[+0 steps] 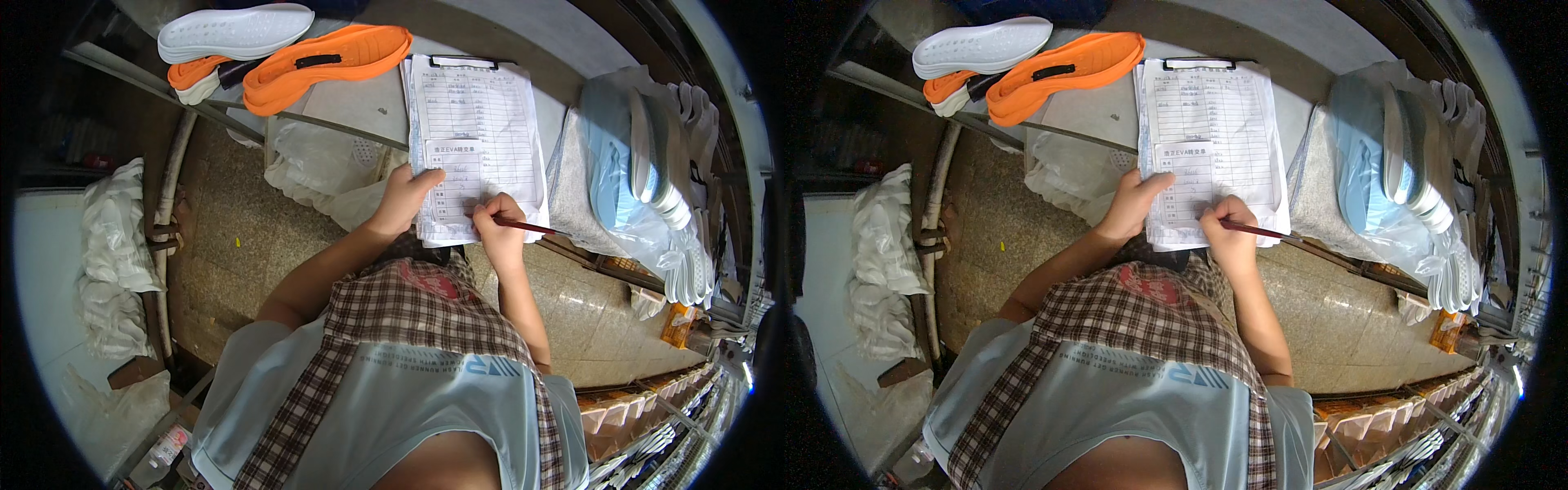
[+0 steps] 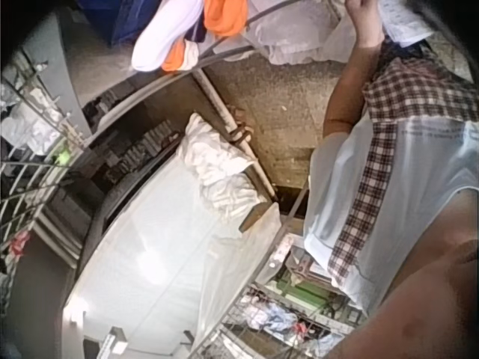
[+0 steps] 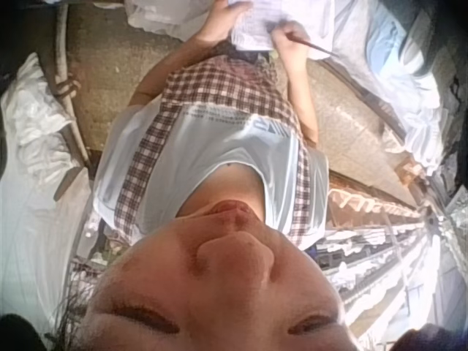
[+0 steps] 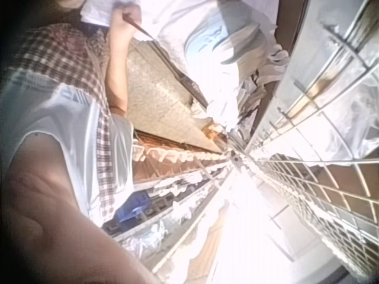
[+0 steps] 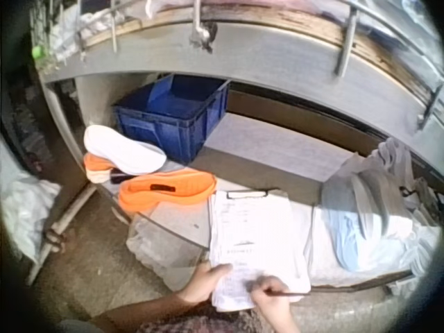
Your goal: The person writes on a clipboard, then picks up white slippers from a shelf, turns them over to inspect the soles, and stacks them. The person repeats this process with multiple slippers, placing them into a large bag.
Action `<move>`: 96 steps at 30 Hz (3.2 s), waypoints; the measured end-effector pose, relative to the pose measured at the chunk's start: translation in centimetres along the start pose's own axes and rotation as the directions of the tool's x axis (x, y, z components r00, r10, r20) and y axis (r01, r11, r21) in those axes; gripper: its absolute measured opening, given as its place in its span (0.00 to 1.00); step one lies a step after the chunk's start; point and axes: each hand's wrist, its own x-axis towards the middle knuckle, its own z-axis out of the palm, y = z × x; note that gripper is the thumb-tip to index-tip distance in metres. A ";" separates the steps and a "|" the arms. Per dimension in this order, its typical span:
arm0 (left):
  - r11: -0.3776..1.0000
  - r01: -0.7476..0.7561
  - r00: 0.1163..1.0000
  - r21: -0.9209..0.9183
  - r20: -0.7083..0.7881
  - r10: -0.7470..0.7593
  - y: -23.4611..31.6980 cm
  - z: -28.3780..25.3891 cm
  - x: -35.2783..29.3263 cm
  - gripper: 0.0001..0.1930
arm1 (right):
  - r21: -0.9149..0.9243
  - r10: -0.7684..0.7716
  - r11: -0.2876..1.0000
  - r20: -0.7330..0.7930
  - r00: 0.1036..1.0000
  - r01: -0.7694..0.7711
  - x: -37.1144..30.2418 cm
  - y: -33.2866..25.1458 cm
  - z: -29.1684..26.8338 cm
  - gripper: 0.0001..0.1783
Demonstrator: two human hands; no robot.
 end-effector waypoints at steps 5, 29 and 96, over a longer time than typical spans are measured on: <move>1.000 0.003 1.000 -0.031 -0.011 -0.003 0.2 0.3 -0.6 0.16 | 0.006 0.008 1.000 -0.046 0.999 -0.007 -0.6 0.5 0.1 0.14; 0.994 -0.100 0.995 0.044 0.016 0.099 0.1 -0.7 0.4 0.22 | -0.426 -0.459 0.627 0.475 0.751 0.653 1.6 -3.5 -3.8 0.11; 0.756 -0.268 0.927 0.597 -0.054 0.371 0.1 -0.3 1.6 0.12 | 0.159 0.072 0.986 -0.165 0.984 -0.046 4.4 -1.6 1.4 0.12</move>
